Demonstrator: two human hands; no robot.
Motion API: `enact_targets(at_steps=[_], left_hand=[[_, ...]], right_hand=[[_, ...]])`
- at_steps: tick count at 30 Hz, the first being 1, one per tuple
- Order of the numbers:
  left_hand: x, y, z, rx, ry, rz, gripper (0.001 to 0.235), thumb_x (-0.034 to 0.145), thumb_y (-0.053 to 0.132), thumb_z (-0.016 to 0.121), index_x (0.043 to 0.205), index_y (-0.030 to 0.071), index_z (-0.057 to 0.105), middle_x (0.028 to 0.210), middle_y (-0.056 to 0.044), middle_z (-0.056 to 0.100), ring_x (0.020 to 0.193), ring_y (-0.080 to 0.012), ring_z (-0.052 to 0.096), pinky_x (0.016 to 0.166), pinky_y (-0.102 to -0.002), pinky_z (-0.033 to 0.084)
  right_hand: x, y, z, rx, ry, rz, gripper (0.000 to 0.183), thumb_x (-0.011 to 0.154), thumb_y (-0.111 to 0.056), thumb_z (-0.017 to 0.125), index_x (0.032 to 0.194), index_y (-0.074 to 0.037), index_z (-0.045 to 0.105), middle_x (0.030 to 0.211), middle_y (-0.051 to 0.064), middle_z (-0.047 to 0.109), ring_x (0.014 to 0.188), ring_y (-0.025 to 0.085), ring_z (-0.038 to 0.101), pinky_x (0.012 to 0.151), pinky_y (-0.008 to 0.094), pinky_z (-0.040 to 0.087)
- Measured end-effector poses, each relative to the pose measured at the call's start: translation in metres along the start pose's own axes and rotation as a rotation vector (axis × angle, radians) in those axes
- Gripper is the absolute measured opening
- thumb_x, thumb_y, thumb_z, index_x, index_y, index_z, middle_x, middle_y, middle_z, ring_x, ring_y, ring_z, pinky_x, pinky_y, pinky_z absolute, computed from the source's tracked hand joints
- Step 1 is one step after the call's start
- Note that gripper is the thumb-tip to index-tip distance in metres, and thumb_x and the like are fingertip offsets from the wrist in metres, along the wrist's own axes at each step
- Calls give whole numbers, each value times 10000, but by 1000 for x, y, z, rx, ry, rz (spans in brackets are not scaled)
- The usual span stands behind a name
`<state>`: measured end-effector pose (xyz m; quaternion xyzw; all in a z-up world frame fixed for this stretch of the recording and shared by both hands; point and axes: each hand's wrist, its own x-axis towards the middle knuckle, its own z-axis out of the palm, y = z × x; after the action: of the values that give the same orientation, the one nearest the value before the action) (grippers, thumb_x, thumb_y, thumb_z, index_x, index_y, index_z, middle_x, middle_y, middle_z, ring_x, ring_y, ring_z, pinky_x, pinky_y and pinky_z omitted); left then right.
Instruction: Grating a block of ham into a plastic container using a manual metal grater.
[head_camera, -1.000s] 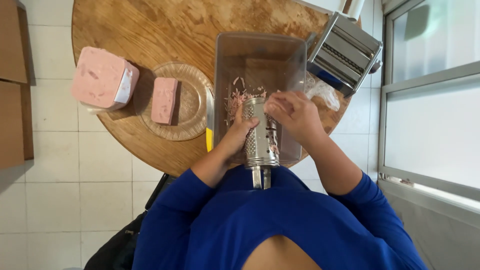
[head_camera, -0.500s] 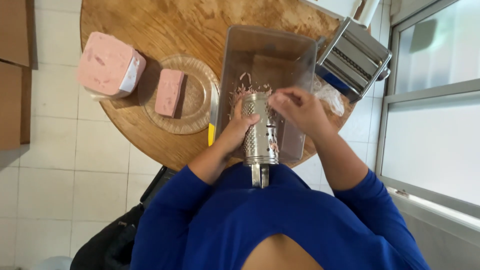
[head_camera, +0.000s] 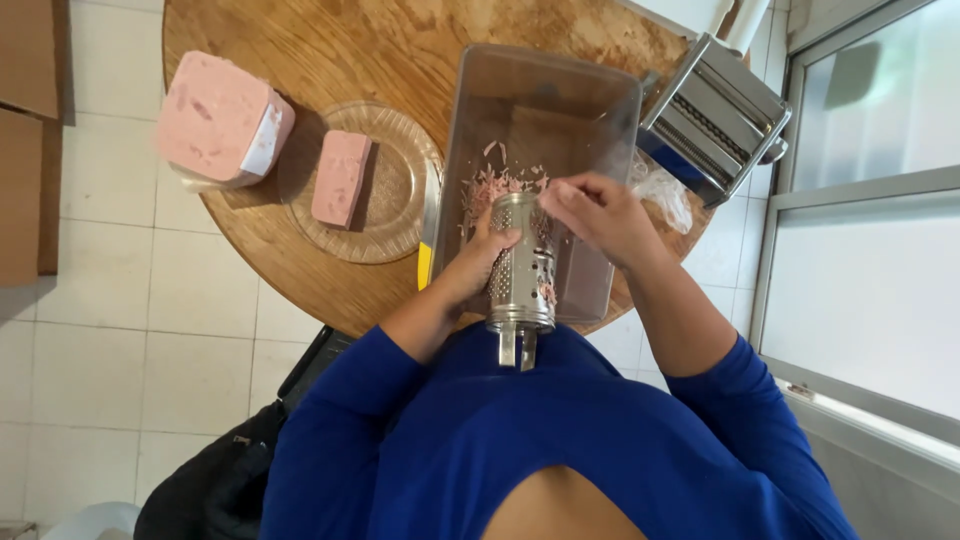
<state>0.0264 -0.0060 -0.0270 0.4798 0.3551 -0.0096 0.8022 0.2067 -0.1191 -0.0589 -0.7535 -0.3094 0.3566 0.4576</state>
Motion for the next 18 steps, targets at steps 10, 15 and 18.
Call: enact_targets(at_steps=[10,15,18], left_hand=[[73,-128,-34,-673,-110,14,722,916,426,640,1523,175,341,1237,-266,585,988,-399,691,716,-563,628],[44,-125,-18,-692,-164,-138,659,880,573,608,1074,-56,647,867,-314,698,739,-404,738,590,-518,635],[33,-133,-11,-750,-105,-182,595,865,507,664,1112,-35,642,944,-314,696,792,-418,730,621,-542,629]], right_hand=[[-2,107,0,899,-138,165,491,1046,-391,553,1347,-4,577,1046,301,686,663,375,707,498,333,559],[-19,143,5,987,-270,126,601,997,-415,572,1391,37,534,1089,365,636,720,417,683,539,345,521],[-32,171,2,988,-272,151,592,945,-299,616,1395,66,493,1136,373,595,727,450,685,527,367,531]])
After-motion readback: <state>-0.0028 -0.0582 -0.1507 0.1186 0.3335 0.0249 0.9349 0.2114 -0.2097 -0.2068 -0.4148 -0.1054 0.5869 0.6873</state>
